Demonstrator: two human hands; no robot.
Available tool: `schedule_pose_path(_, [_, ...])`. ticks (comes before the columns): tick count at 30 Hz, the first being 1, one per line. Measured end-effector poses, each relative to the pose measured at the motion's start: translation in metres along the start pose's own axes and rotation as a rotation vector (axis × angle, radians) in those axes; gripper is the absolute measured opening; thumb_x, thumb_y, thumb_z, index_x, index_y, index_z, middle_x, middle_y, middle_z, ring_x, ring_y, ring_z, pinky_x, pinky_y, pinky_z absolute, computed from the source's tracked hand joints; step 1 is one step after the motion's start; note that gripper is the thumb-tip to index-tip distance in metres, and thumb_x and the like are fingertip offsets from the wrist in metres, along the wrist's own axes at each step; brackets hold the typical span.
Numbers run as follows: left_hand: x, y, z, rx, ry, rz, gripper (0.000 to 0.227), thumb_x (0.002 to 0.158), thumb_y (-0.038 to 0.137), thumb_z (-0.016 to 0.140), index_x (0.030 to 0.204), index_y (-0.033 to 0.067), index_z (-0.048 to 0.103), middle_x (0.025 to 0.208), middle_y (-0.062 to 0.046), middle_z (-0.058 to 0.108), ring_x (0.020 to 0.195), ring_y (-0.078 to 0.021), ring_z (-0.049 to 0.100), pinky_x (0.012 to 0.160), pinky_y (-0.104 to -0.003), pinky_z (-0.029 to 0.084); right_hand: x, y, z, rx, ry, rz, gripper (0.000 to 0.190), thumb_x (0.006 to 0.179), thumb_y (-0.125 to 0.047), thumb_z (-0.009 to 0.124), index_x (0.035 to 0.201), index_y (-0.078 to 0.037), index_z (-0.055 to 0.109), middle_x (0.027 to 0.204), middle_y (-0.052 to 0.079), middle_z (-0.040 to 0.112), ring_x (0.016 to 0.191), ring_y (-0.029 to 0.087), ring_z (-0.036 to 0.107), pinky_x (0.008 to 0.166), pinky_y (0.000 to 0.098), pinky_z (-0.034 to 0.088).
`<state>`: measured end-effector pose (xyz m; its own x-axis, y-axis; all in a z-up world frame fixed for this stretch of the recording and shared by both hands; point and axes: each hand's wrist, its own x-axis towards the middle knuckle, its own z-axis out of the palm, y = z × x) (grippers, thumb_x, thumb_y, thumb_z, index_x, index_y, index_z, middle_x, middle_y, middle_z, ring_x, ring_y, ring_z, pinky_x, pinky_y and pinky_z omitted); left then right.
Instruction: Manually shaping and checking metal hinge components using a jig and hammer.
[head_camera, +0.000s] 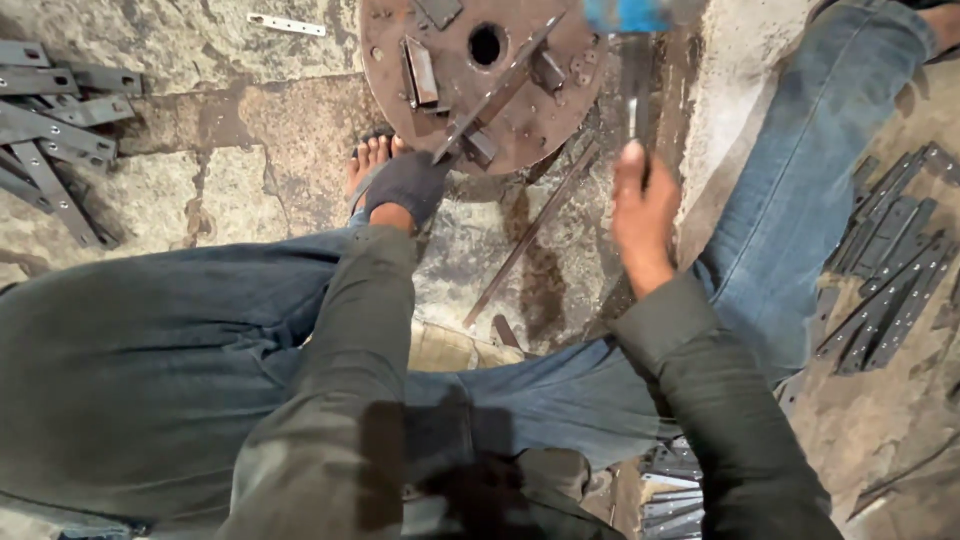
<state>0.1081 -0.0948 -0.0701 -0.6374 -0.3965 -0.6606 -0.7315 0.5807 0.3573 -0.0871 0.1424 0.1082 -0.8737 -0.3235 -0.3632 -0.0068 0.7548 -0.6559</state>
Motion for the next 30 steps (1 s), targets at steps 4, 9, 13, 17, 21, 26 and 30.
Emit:
schedule_pose_path(4, [-0.019,0.009,-0.028,0.057,0.017,-0.122,0.095,0.091,0.075,0.043,0.153,0.0026,0.040,0.162,-0.025,0.029,0.152,-0.0430,0.017,0.122,-0.052,0.009,0.000,-0.009,-0.006,0.152,0.060,-0.115,0.056,0.111,-0.053,0.052,0.096,0.000,0.059,0.072,0.009,0.055,0.063,0.022,0.052,0.058,0.0449,0.041])
schedule_pose_path(9, [-0.036,0.022,-0.057,0.044,-0.074,-0.229,0.103,0.086,0.080,0.045,0.159,0.0086,0.031,0.168,-0.017,0.024,0.156,-0.0360,0.014,0.124,-0.050,0.009,0.008,0.017,0.023,-0.284,0.068,-0.218,0.055,0.110,-0.056,0.051,0.102,-0.003,0.065,0.070,0.010,0.059,0.061,0.027,0.058,0.058,0.0457,0.043])
schedule_pose_path(13, [-0.036,0.018,-0.056,0.019,-0.043,-0.222,0.104,0.084,0.081,0.046,0.159,0.0099,0.029,0.166,-0.015,0.024,0.154,-0.0337,0.016,0.122,-0.049,0.010,0.002,-0.008,0.017,-0.256,-0.003,-0.101,0.057,0.106,-0.057,0.055,0.097,-0.002,0.064,0.068,0.015,0.058,0.063,0.030,0.058,0.061,0.0477,0.044])
schedule_pose_path(17, [-0.028,0.006,-0.040,0.062,-0.036,-0.200,0.096,0.089,0.076,0.044,0.160,0.0121,0.030,0.168,-0.014,0.023,0.157,-0.0355,0.015,0.124,-0.051,0.010,-0.006,-0.024,0.006,-0.153,0.032,-0.149,0.057,0.108,-0.055,0.055,0.095,0.000,0.062,0.070,0.018,0.059,0.065,0.036,0.058,0.061,0.0500,0.043])
schedule_pose_path(21, [-0.031,0.003,-0.039,0.073,-0.018,-0.163,0.094,0.092,0.073,0.046,0.160,0.0109,0.030,0.169,-0.016,0.024,0.156,-0.0387,0.015,0.124,-0.052,0.011,0.001,-0.007,0.012,-0.110,0.090,-0.272,0.058,0.108,-0.056,0.053,0.099,0.000,0.063,0.074,0.018,0.062,0.067,0.036,0.062,0.063,0.0495,0.046])
schedule_pose_path(26, [-0.030,0.012,-0.050,0.060,-0.027,-0.186,0.097,0.089,0.076,0.047,0.161,0.0129,0.027,0.168,-0.017,0.022,0.156,-0.0384,0.015,0.124,-0.052,0.010,0.007,0.003,0.026,-0.268,0.024,-0.102,0.057,0.104,-0.057,0.056,0.095,-0.002,0.065,0.075,0.020,0.064,0.069,0.042,0.061,0.061,0.0520,0.044])
schedule_pose_path(30, [-0.046,0.037,-0.074,0.012,-0.062,-0.243,0.091,0.088,0.078,0.044,0.155,0.0165,0.039,0.166,-0.015,0.025,0.154,-0.0369,0.016,0.123,-0.052,0.010,-0.006,0.008,0.013,-0.239,0.021,-0.136,0.055,0.106,-0.056,0.058,0.094,-0.002,0.063,0.075,0.022,0.062,0.068,0.042,0.060,0.063,0.0513,0.044])
